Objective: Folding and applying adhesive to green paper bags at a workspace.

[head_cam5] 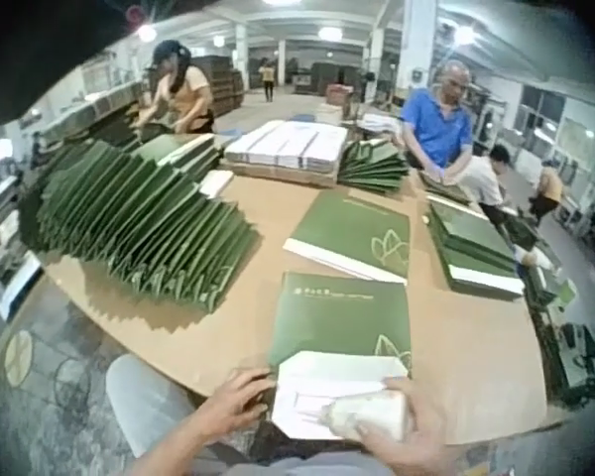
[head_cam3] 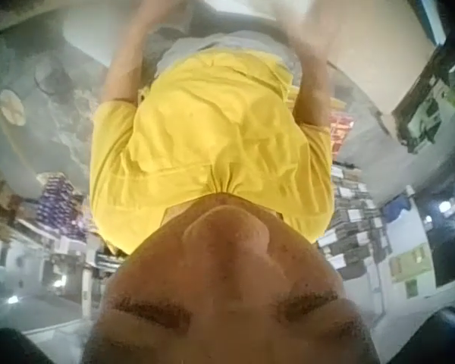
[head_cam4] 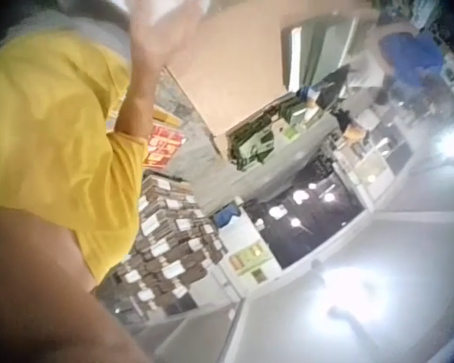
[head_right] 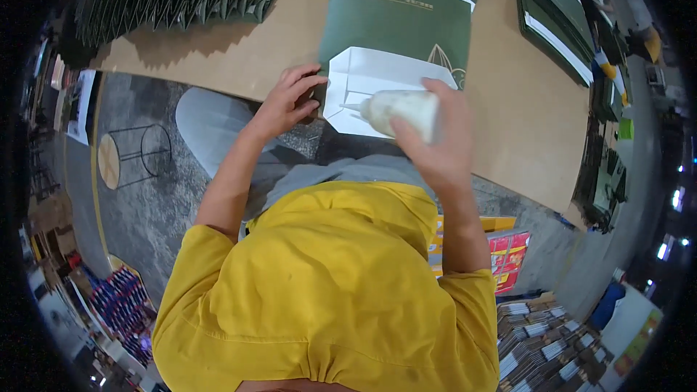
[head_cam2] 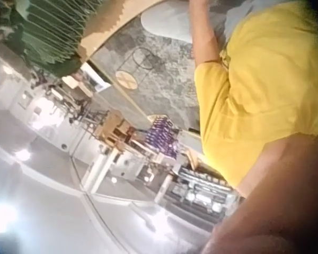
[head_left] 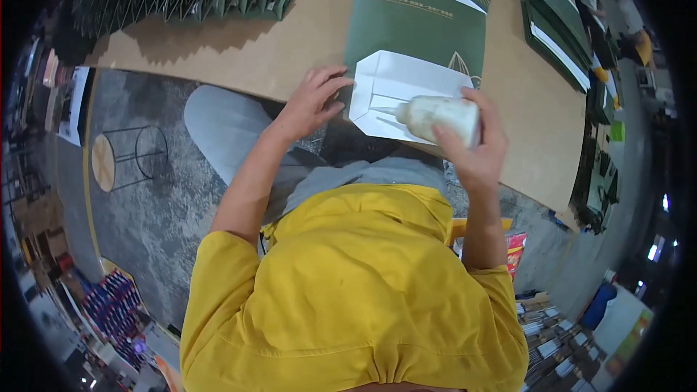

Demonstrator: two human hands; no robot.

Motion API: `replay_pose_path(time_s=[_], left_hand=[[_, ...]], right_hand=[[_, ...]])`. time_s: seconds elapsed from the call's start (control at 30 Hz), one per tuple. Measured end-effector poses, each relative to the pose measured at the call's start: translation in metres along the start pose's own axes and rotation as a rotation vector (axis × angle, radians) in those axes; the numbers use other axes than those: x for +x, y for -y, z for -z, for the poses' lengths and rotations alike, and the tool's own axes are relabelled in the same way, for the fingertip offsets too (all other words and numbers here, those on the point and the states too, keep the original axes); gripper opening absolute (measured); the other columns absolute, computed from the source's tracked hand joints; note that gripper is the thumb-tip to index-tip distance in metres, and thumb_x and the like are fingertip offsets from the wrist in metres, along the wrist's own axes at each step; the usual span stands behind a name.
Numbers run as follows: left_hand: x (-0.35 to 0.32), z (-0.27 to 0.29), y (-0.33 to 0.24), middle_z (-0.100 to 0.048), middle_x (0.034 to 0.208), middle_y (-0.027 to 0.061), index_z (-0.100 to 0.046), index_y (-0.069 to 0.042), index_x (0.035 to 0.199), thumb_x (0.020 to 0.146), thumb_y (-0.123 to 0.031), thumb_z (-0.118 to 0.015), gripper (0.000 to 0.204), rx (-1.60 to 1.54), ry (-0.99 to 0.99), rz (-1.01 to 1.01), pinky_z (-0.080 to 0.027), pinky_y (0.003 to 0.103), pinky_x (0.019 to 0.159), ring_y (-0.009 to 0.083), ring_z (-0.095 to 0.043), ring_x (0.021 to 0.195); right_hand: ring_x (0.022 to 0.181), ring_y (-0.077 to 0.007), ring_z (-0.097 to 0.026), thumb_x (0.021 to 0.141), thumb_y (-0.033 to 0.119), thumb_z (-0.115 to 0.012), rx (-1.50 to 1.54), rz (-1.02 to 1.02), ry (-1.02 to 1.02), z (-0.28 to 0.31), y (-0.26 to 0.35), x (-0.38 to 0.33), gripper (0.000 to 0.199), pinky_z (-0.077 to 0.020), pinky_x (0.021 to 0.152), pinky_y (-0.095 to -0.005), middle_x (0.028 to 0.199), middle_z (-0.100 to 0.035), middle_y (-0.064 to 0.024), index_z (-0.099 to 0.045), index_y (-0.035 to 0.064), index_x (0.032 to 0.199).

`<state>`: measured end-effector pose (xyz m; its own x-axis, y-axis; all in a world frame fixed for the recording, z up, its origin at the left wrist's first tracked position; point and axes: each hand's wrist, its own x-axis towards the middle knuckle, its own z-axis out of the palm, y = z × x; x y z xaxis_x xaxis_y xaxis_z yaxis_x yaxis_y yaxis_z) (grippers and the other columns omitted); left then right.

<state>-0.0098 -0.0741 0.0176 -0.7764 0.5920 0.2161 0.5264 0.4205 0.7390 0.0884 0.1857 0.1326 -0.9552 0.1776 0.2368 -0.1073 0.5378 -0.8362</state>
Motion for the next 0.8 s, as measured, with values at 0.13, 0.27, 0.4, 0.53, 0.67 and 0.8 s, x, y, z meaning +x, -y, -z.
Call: replay_pose_path(time_s=[0.13, 0.27, 0.4, 0.53, 0.67, 0.8], left_hand=[[-0.005, -0.001, 0.003, -0.045, 0.129, 0.0104, -0.053, -0.011, 0.12, 0.073, -0.005, -0.067, 0.049, 0.007, -0.016, -0.007, -0.038, 0.039, 0.099, 0.0322, -0.042, 0.118], [-0.007, -0.001, 0.005, -0.043, 0.132, 0.0088, -0.054, -0.011, 0.121, 0.074, -0.003, -0.065, 0.049, -0.029, 0.003, 0.015, -0.036, 0.037, 0.102, 0.03, -0.039, 0.122], [-0.007, -0.002, 0.004, -0.043, 0.132, 0.0088, -0.054, -0.011, 0.121, 0.074, -0.003, -0.065, 0.049, -0.079, 0.01, 0.023, -0.036, 0.038, 0.102, 0.0302, -0.04, 0.121], [-0.006, -0.001, 0.002, -0.043, 0.132, 0.0089, -0.054, -0.01, 0.121, 0.074, -0.003, -0.065, 0.049, -0.069, 0.006, 0.011, -0.036, 0.038, 0.101, 0.0305, -0.04, 0.121], [-0.004, 0.002, -0.001, -0.044, 0.132, 0.0091, -0.054, -0.011, 0.121, 0.073, -0.003, -0.065, 0.05, -0.055, 0.008, 0.034, -0.036, 0.037, 0.101, 0.0307, -0.04, 0.121], [-0.004, 0.001, 0.001, -0.044, 0.13, 0.0106, -0.054, -0.01, 0.12, 0.074, -0.004, -0.064, 0.047, -0.032, -0.009, 0.009, -0.039, 0.037, 0.098, 0.0318, -0.041, 0.117]], right_hand=[[0.087, -0.0249, -0.057, 0.066, 0.011, -0.075, -0.142, 0.161, 0.121, -0.031, 0.008, 0.02, 0.048, -0.0468, 0.077, -0.034, 0.097, -0.056, -0.0108, -0.055, 0.0051, 0.109], [0.085, -0.0305, -0.057, 0.062, 0.013, -0.075, -0.188, 0.276, 0.164, -0.044, 0.013, 0.026, 0.046, -0.0472, 0.073, -0.0376, 0.093, -0.057, -0.0121, -0.056, 0.0055, 0.103], [0.085, -0.03, -0.057, 0.062, 0.012, -0.074, -0.24, 0.286, 0.172, -0.045, 0.014, 0.025, 0.045, -0.0476, 0.073, -0.0375, 0.093, -0.058, -0.0115, -0.056, 0.0056, 0.103], [0.084, -0.0297, -0.057, 0.061, 0.012, -0.074, -0.25, 0.301, 0.172, -0.039, 0.016, 0.024, 0.045, -0.0478, 0.073, -0.0373, 0.093, -0.058, -0.0112, -0.056, 0.0052, 0.102], [0.084, -0.0296, -0.057, 0.061, 0.012, -0.074, -0.223, 0.3, 0.167, -0.034, 0.016, 0.02, 0.043, -0.0477, 0.072, -0.0376, 0.091, -0.058, -0.011, -0.056, 0.0049, 0.1], [0.082, -0.0297, -0.057, 0.061, 0.012, -0.073, -0.227, 0.288, 0.165, -0.028, 0.017, 0.014, 0.042, -0.0475, 0.071, -0.0377, 0.09, -0.058, -0.0112, -0.056, 0.0046, 0.099]])
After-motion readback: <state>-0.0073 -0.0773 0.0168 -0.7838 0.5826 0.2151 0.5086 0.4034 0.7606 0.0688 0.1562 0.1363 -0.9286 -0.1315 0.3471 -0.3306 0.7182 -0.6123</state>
